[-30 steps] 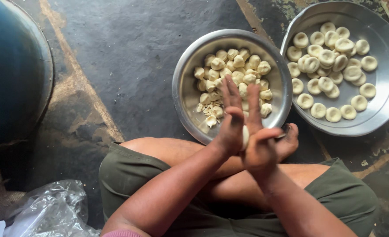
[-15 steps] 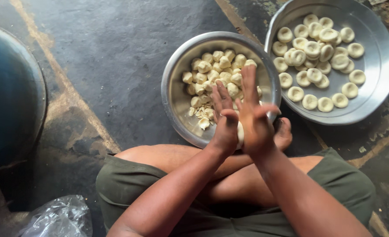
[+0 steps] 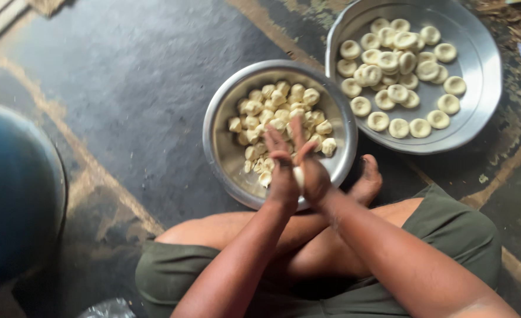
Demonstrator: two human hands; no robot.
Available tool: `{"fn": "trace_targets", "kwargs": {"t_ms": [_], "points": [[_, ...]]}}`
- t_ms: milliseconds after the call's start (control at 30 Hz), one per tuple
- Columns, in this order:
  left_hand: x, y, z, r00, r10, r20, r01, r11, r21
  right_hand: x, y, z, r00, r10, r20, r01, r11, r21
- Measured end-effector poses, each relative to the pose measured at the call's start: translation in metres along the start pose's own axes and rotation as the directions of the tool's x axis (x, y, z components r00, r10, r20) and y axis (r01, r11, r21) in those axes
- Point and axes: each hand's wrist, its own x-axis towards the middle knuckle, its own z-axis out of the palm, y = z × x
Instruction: The person takes small portions of dough from a bowl, rolls them into balls between their palms, and presses a thumb into each to create a small indentation before placing them on a tray.
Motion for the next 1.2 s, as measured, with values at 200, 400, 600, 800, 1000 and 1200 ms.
{"fn": "trace_targets", "kwargs": {"t_ms": [200, 400, 600, 800, 1000, 1200], "points": [[-0.006, 0.001, -0.008, 0.998, -0.062, 0.03, 0.064, 0.994, -0.088, 0.002, 0.0, 0.004, 0.998, -0.029, 0.048, 0.018, 0.979, 0.205], [-0.002, 0.022, 0.0, 0.99, -0.121, 0.076, 0.127, 0.989, -0.077, 0.001, 0.0, -0.005, 0.996, 0.088, 0.001, -0.087, 0.989, -0.117], [-0.011, 0.027, -0.007, 0.987, -0.147, 0.071, 0.155, 0.98, -0.125, 0.002, 0.004, 0.0, 0.998, 0.015, 0.055, -0.024, 0.985, 0.172], [-0.002, 0.034, -0.007, 0.992, -0.083, 0.094, 0.11, 0.933, -0.342, 0.007, -0.018, -0.007, 0.992, 0.124, 0.001, -0.122, 0.977, 0.175], [-0.015, 0.008, -0.019, 0.999, -0.051, 0.012, 0.052, 0.998, -0.043, -0.006, -0.04, -0.011, 0.981, -0.153, -0.116, 0.169, 0.975, 0.142], [0.0, 0.004, -0.011, 0.938, -0.347, 0.019, 0.311, 0.813, -0.492, 0.002, -0.004, -0.02, 0.957, -0.109, -0.269, 0.07, 0.986, -0.152]]}}
